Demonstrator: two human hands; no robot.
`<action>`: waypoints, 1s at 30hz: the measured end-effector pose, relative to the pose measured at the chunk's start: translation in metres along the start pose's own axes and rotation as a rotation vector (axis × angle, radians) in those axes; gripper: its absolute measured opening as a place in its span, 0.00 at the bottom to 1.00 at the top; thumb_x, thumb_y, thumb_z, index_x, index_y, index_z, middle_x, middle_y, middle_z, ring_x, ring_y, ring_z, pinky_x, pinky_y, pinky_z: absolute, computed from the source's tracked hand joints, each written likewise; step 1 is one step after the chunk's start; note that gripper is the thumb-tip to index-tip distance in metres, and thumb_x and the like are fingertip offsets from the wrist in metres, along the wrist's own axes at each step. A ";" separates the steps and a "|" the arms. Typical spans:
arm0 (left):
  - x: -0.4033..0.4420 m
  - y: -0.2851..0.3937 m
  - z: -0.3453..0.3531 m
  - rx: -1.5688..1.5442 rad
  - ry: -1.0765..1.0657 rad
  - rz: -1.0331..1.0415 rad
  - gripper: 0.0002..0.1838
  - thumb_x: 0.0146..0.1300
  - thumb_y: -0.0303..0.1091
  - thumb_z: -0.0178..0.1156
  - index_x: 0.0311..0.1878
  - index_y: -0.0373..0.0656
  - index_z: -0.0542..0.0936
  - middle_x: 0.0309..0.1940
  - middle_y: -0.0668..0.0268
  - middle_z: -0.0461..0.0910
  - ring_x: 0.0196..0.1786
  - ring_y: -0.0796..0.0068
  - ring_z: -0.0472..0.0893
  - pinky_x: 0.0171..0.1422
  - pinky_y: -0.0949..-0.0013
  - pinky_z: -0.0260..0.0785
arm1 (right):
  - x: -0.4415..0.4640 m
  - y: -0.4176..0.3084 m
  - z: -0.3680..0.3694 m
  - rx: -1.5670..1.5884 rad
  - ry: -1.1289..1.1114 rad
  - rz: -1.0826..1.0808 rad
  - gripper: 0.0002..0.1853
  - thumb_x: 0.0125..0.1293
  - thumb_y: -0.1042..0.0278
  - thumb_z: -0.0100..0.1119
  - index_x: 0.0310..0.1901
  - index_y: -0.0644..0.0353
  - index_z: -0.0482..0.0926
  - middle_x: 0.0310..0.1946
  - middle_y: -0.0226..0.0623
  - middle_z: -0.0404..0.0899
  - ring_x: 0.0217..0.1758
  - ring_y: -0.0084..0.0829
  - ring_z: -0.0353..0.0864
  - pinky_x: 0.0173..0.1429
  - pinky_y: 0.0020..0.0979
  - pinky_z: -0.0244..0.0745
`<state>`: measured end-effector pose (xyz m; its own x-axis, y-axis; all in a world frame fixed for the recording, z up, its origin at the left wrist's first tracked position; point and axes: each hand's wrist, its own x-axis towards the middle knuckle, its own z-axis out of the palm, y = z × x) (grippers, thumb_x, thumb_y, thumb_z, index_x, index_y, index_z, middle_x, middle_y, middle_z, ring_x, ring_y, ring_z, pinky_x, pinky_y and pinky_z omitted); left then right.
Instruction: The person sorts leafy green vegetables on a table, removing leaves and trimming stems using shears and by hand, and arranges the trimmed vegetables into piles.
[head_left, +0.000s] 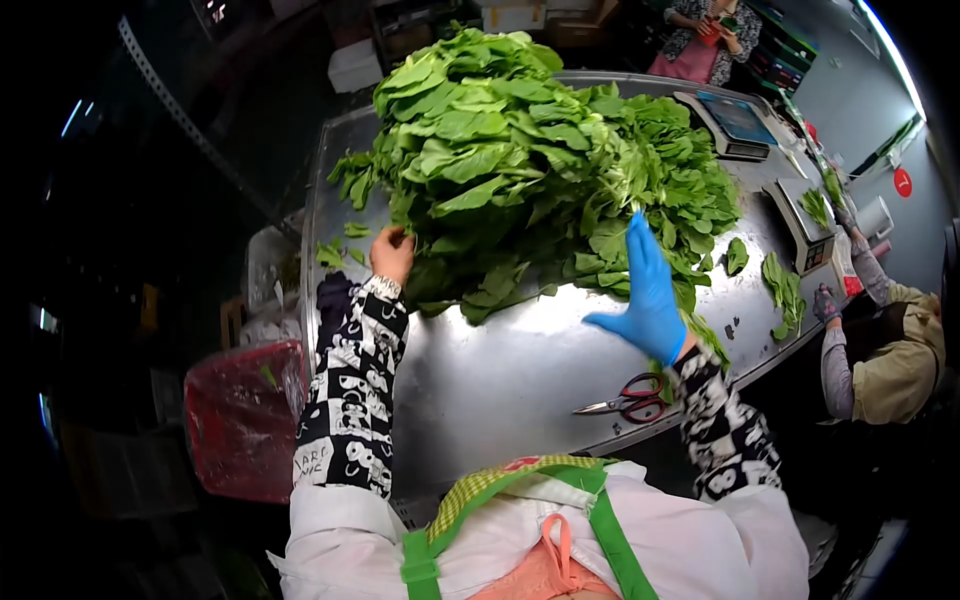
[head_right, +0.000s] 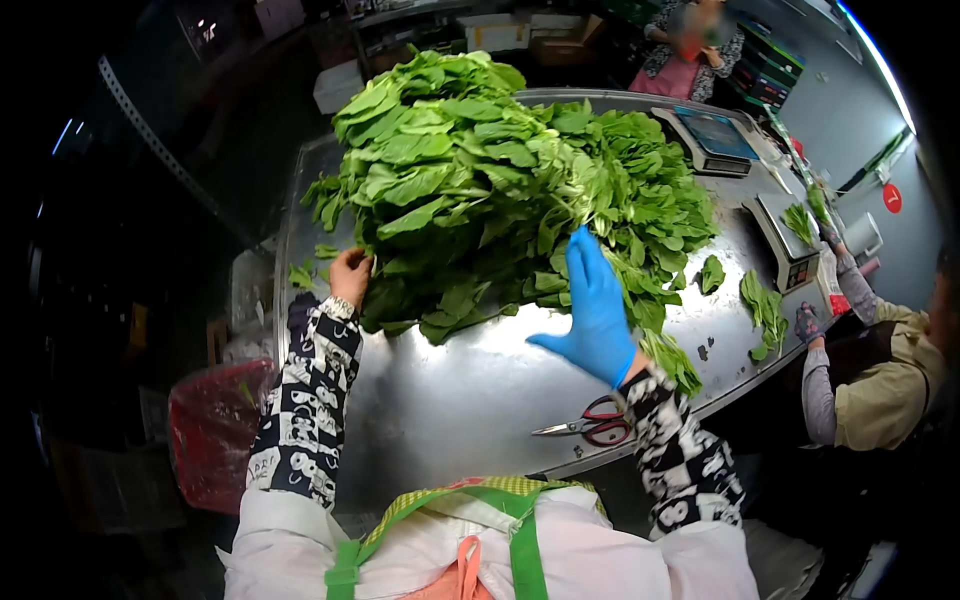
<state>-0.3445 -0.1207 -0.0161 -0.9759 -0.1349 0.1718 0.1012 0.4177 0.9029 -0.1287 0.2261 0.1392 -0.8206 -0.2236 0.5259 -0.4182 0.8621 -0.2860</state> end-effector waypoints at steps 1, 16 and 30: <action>-0.004 0.006 0.001 0.019 0.029 0.011 0.18 0.54 0.33 0.64 0.46 0.33 0.77 0.36 0.55 0.82 0.40 0.65 0.82 0.48 0.67 0.72 | 0.020 0.008 -0.010 -0.052 0.008 -0.032 0.66 0.34 0.52 0.79 0.71 0.63 0.42 0.70 0.55 0.42 0.72 0.55 0.46 0.69 0.51 0.51; -0.167 -0.032 -0.053 -0.213 0.089 -0.219 0.23 0.57 0.24 0.60 0.56 0.35 0.67 0.48 0.57 0.73 0.42 0.70 0.78 0.44 0.72 0.71 | 0.204 0.060 0.014 -0.367 -0.471 -0.036 0.66 0.27 0.52 0.81 0.71 0.35 0.47 0.73 0.45 0.38 0.73 0.58 0.41 0.62 0.70 0.54; -0.270 -0.014 -0.095 -0.328 0.203 -0.575 0.19 0.63 0.25 0.53 0.57 0.37 0.66 0.45 0.61 0.74 0.33 0.75 0.78 0.38 0.75 0.71 | 0.195 0.136 0.024 0.246 -0.135 -0.343 0.31 0.45 0.83 0.65 0.55 0.57 0.74 0.60 0.47 0.70 0.64 0.44 0.68 0.66 0.36 0.64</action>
<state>-0.0636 -0.1752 -0.0376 -0.8399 -0.4323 -0.3280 -0.3365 -0.0592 0.9398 -0.3550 0.2890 0.1839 -0.6548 -0.5495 0.5189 -0.7421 0.5975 -0.3038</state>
